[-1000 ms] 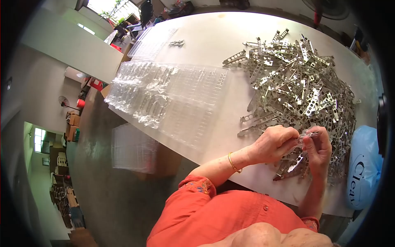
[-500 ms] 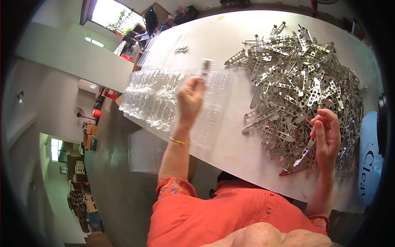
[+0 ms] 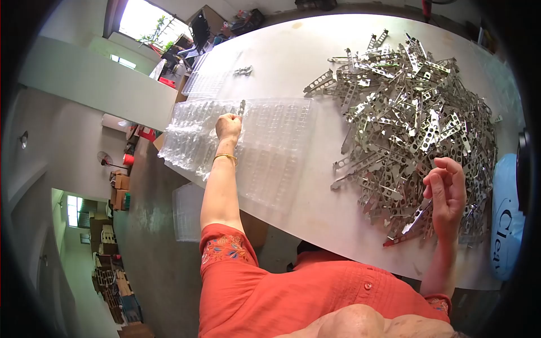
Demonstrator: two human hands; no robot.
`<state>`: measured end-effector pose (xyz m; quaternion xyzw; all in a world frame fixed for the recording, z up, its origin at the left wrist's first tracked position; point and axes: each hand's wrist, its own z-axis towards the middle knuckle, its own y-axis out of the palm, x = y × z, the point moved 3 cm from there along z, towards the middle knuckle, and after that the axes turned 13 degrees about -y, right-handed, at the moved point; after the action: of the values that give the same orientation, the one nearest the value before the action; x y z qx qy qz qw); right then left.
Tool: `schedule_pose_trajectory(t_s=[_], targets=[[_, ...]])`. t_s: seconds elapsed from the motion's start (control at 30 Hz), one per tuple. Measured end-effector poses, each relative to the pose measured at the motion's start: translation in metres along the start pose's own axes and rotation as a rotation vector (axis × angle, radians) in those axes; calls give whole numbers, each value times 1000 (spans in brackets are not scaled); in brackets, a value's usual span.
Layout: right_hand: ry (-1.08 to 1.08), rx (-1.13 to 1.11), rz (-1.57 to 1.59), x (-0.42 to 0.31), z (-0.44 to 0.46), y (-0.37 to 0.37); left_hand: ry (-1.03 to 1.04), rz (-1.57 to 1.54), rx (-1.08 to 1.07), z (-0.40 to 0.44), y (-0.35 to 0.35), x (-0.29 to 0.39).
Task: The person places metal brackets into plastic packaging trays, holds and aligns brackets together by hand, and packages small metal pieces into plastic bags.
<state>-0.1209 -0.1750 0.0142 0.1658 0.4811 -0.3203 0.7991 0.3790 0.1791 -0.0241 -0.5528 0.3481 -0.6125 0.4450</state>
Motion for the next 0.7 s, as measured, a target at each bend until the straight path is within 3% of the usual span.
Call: schedule_pose_trajectory(t_s=[0.4,0.63,0.7], targets=[[16,-18,44,-4,0,-1,-8,248,-23,0,23,10],[86,-41,286,-58,-4,7,75,297,-34,2,25,14],[-86,-203,355,-87,0,7,96,236,3,0,20,16]])
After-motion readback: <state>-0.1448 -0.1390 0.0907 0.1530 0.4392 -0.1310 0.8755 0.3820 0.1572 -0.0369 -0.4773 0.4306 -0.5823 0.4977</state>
